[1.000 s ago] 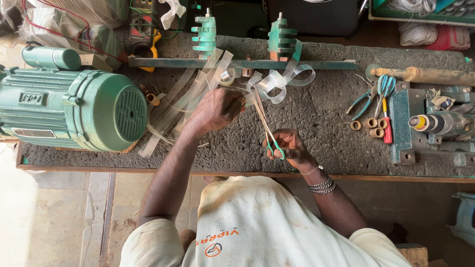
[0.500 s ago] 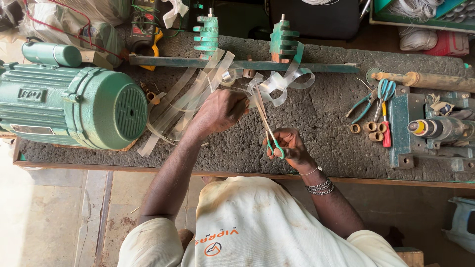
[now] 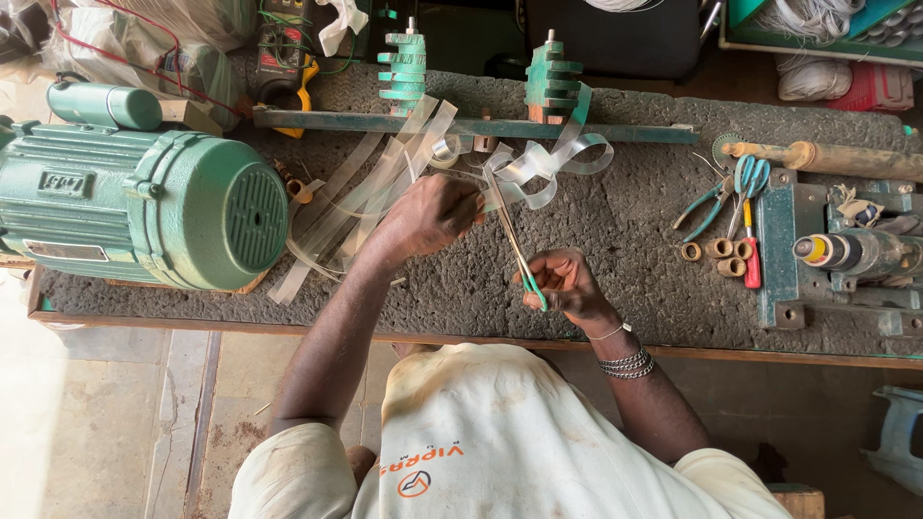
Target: The person repeatedly cuts short lengths of clear adhesive tape using green-handled scissors. The cut pieces are placed on the workbench next to a green electric motor and other tools.
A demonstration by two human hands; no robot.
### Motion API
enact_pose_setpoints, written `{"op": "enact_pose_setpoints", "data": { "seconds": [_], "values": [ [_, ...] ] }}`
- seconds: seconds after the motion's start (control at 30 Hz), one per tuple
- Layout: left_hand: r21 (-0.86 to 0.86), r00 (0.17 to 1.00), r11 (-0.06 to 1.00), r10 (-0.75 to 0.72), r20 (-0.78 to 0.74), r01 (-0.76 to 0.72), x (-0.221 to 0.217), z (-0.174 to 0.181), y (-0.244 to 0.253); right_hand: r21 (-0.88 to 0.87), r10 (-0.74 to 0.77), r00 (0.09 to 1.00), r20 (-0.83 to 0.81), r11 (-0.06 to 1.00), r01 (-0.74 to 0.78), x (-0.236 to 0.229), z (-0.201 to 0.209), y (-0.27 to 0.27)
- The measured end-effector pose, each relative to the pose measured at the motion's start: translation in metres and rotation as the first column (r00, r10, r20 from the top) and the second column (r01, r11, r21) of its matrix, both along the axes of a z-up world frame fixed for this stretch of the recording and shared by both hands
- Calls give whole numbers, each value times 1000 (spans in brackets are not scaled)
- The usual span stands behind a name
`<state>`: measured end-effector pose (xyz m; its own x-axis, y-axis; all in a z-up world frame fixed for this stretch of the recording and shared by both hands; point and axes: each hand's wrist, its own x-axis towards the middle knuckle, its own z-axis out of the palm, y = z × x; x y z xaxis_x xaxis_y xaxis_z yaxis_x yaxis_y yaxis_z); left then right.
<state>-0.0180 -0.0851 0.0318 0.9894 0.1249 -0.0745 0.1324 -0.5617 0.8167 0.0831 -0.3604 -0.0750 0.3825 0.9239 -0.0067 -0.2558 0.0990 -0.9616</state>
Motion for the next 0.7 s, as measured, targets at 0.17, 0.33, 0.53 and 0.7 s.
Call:
{"op": "enact_pose_setpoints", "data": {
  "seconds": [0.17,0.33,0.53,0.7],
  "values": [
    [-71,992,996,45,-114,-53,0,-12,7,-110,55,966,254,994,-28,9,-4,-1],
    [6,963,967,253,-88,-254,0,-32,37,-617,408,587,699,759,207,12,-1,7],
    [353,768,686,522,372,-637,-13,-32,68,-337,229,321,919,878,338,1,-2,21],
    [341,668,578,683,294,-741,-15,-8,75,-228,244,30,969,845,485,29,-29,61]
  ]
}}
